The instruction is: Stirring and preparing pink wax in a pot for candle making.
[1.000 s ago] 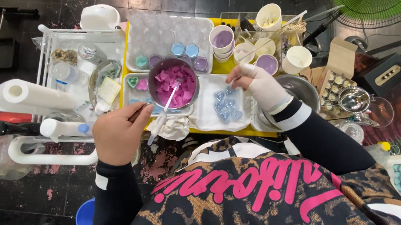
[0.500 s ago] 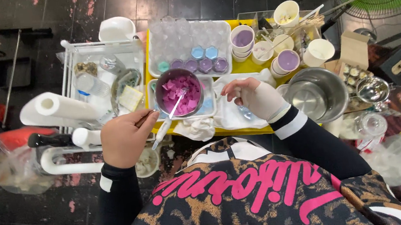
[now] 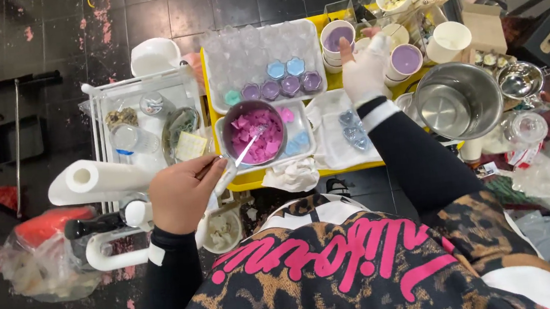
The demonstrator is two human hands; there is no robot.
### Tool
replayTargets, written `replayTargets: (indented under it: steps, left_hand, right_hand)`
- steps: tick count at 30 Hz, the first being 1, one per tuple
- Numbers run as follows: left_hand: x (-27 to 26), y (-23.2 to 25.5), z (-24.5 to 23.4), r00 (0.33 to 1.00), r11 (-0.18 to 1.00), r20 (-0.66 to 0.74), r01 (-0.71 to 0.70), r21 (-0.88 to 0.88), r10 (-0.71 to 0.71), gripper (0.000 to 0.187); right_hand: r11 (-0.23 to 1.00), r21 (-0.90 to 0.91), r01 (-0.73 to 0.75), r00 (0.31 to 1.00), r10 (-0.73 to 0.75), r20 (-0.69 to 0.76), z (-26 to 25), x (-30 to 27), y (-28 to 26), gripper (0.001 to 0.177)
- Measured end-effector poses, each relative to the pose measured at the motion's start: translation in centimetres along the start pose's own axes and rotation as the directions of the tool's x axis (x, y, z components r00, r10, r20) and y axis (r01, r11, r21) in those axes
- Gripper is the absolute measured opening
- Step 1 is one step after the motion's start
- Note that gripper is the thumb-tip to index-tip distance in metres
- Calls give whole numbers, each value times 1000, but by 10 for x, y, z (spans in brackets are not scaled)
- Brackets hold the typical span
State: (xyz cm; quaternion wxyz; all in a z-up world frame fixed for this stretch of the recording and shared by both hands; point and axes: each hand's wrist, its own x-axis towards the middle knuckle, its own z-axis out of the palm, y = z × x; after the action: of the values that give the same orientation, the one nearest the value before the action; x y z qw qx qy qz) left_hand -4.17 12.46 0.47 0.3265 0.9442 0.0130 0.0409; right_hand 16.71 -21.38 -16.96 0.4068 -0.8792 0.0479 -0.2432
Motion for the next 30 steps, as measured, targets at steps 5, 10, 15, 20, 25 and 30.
replayTargets:
  steps: [5, 10, 15, 20, 25, 30]
  left_hand:
    - [5, -10, 4, 999, 999, 28, -33, -7, 33, 28]
    - [4, -13, 3, 999, 999, 27, -40, -35, 41, 26]
    - [4, -16, 2, 999, 997, 4, -49, -66, 49, 25]
    - [4, -6, -5, 996, 995, 50, 71, -73, -68, 26]
    - [-2, -13, -6, 1000, 998, -21, -22, -53, 21, 26]
    - [-11, -11, -19, 999, 998, -21, 41, -52, -42, 27]
  right_hand:
    - [992, -117, -41, 997, 32, -76, 27, 12, 23, 67]
    - [975, -221, -30, 993, 5, -115, 30, 9, 41, 74]
    - [973, -229, -37, 998, 22, -66, 18, -2, 36, 74]
    - [998, -47, 39, 998, -37, 56, -9, -47, -8, 52]
    - [902, 166, 398, 604, -394, 692, -25, -131, -37, 32]
    - [921, 72, 383, 507, -274, 817, -42, -173, -37, 44]
